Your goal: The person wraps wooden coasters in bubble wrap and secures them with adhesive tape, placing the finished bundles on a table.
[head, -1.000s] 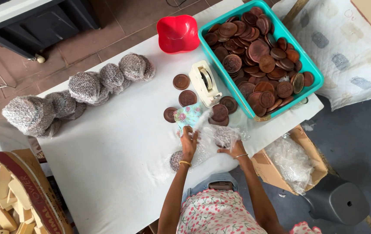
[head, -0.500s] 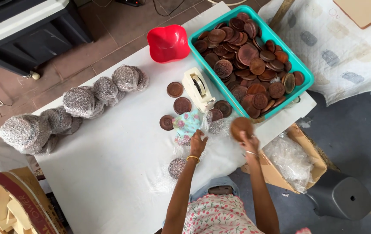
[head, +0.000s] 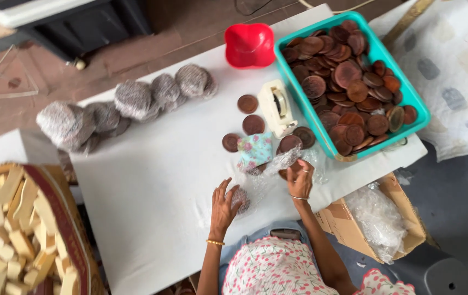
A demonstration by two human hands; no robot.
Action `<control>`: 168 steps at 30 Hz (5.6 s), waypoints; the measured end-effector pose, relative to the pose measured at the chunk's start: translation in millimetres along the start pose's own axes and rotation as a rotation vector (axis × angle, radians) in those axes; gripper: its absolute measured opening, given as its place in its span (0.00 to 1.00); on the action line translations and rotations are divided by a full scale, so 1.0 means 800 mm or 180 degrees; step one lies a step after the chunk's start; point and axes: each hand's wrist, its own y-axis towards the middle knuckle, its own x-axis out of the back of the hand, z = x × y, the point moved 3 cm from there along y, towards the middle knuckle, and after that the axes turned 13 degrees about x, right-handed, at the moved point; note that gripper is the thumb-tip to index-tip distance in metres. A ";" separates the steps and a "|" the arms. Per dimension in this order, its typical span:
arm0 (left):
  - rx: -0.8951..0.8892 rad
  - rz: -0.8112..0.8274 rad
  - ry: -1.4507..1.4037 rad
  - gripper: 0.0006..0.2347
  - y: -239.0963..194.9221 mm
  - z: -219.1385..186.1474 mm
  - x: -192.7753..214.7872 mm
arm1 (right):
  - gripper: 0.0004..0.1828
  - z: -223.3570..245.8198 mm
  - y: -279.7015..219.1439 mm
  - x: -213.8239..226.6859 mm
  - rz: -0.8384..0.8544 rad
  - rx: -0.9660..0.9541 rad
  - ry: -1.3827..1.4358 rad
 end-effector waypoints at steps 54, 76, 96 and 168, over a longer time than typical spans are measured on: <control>0.0565 0.0187 -0.1201 0.58 0.037 0.165 -0.024 | 0.67 0.161 -0.022 -0.207 0.3121 0.1055 0.1819; 0.2534 0.0135 -0.0510 0.39 0.009 0.197 -0.051 | 0.40 0.085 -0.029 -0.221 0.3150 -0.0911 0.1823; 0.2770 0.0396 0.0438 0.49 -0.004 0.197 -0.022 | 0.45 0.069 -0.047 -0.243 0.2500 0.0233 0.0998; 0.1531 -0.0369 -0.0981 0.37 0.012 0.150 -0.078 | 0.11 0.146 -0.017 -0.191 0.2664 0.0739 0.1838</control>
